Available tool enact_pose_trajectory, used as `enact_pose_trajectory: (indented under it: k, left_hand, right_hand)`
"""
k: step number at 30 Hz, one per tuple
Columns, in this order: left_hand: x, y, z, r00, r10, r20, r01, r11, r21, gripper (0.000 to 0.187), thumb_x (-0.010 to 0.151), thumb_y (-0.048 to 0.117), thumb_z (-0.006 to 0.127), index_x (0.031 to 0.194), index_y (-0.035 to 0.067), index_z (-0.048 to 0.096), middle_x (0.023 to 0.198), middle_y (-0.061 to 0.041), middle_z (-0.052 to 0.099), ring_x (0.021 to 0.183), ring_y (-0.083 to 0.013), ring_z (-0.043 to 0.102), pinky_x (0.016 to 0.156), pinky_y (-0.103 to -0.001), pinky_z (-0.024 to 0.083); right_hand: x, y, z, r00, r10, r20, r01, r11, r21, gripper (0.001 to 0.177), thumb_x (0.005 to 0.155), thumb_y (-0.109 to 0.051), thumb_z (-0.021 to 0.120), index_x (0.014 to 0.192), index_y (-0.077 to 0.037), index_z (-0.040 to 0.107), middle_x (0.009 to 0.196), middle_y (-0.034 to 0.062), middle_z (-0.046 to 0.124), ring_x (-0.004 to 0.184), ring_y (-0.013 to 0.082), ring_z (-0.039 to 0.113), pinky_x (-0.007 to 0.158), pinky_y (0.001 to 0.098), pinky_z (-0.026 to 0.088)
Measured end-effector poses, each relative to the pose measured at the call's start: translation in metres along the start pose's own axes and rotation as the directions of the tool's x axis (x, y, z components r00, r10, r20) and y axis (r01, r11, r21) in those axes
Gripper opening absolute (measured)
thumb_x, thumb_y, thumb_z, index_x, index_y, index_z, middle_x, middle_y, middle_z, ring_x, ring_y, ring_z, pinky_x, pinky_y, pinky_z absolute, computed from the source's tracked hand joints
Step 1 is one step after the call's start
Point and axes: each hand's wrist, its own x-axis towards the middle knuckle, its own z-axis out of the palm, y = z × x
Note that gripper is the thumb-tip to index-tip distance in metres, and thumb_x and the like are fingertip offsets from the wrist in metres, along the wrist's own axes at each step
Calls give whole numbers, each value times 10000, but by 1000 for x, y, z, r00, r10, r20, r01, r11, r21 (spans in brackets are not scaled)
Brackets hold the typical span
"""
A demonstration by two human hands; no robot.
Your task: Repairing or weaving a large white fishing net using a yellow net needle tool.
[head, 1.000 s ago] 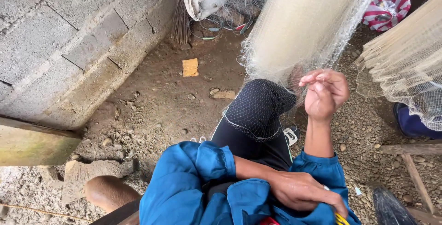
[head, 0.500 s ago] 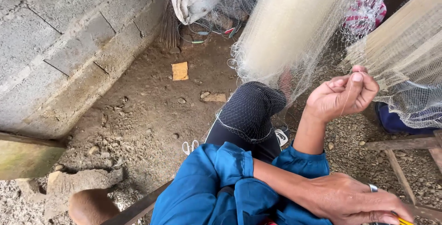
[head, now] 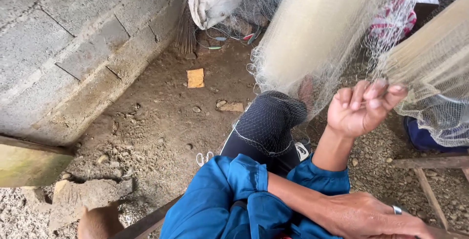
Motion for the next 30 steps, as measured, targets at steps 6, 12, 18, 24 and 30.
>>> enact_pose_trajectory:
  k: [6, 12, 18, 24, 30]
  left_hand:
    - [0, -4, -6, 999, 28, 44, -28, 999, 19, 299, 904, 305, 236, 1201, 285, 214, 1073, -37, 515, 956, -165, 592, 790, -220, 457]
    - [15, -46, 29, 988, 154, -8, -154, 988, 14, 428, 916, 313, 245, 1318, 275, 101, 1234, -38, 442, 1010, -187, 593, 799, -217, 485]
    - [11, 8, -4, 981, 65, -185, -53, 996, 66, 267, 954, 440, 235, 1209, 385, 291, 1108, 135, 562, 892, -36, 677, 803, -168, 568]
    - [32, -21, 9, 947, 155, -281, -151, 988, 36, 263, 968, 374, 276, 1228, 341, 291, 1065, 125, 534, 821, -56, 629, 609, -196, 508]
    - [28, -15, 6, 937, 145, -316, -132, 989, 64, 244, 969, 375, 280, 1213, 365, 280, 876, 95, 548, 715, -52, 597, 572, -195, 462]
  right_hand:
    - [-2, 15, 22, 998, 26, 60, -14, 981, -193, 288, 731, 72, 393, 948, -107, 455, 699, 71, 483, 427, 91, 356, 406, 197, 308]
    - [1, 33, -11, 998, -46, -49, 32, 968, -249, 303, 668, 38, 448, 929, -117, 435, 624, 85, 490, 401, 121, 443, 369, 238, 420]
    - [14, 26, -1, 987, -18, -160, -6, 990, -144, 347, 729, 86, 378, 1025, -79, 456, 805, 91, 493, 633, 144, 469, 472, 237, 417]
    - [13, 26, -16, 968, -21, -249, -36, 974, -224, 360, 764, 68, 480, 1077, -108, 455, 874, 45, 505, 727, 120, 478, 567, 225, 411]
    - [14, 30, -17, 945, -86, -315, -10, 957, -292, 327, 786, 28, 542, 1066, -116, 450, 969, 44, 532, 711, 101, 480, 557, 233, 384]
